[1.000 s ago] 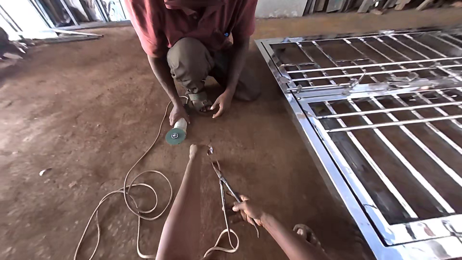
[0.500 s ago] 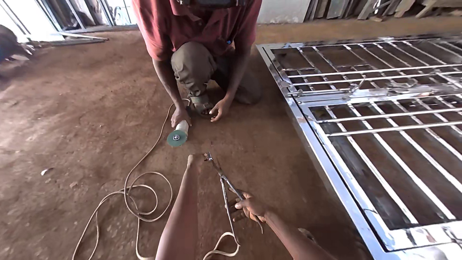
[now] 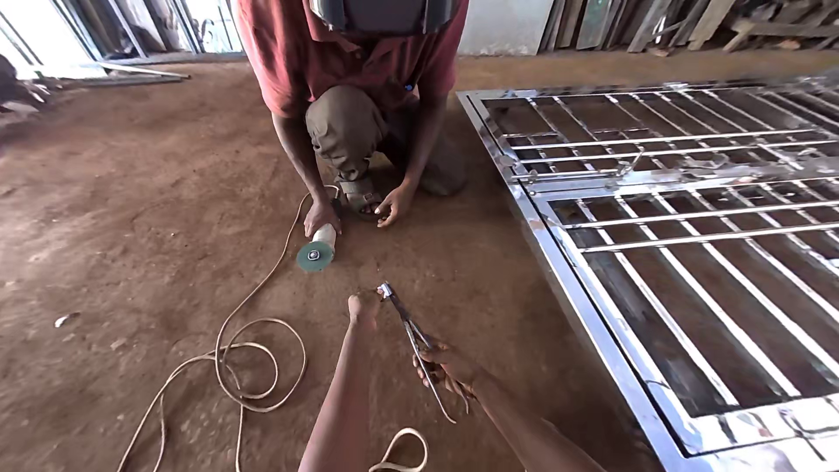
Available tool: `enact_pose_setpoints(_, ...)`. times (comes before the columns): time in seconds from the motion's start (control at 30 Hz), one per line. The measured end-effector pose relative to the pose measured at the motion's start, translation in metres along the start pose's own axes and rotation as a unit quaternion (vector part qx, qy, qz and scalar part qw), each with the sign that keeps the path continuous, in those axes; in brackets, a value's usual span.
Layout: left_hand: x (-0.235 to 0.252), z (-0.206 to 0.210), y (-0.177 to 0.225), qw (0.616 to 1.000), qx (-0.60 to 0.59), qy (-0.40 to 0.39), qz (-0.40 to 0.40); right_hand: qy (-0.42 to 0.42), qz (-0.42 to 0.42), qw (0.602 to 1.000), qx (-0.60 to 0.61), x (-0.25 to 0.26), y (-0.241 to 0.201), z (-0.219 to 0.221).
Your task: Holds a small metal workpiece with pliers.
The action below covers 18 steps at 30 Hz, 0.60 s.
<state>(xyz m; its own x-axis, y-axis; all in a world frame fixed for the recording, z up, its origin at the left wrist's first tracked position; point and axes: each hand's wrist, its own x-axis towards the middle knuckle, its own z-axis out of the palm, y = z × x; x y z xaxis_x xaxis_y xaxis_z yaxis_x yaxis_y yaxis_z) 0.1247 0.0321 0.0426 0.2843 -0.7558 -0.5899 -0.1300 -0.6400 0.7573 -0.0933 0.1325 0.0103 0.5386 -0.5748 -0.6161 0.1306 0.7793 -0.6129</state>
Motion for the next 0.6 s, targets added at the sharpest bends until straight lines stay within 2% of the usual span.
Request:
enact_pose_setpoints(0.17,-0.0009,0.0017,0.0016,1.0,0.017,0.007,-0.003,-0.018,0.001,0.999,0.029,0.0003,0.0009,0.0019)
enact_pose_setpoints(0.6,0.0023,0.0096,0.0002,1.0,-0.026,-0.004,0.004,0.003,0.009,1.0,0.025,0.0006,-0.0043,-0.0002)
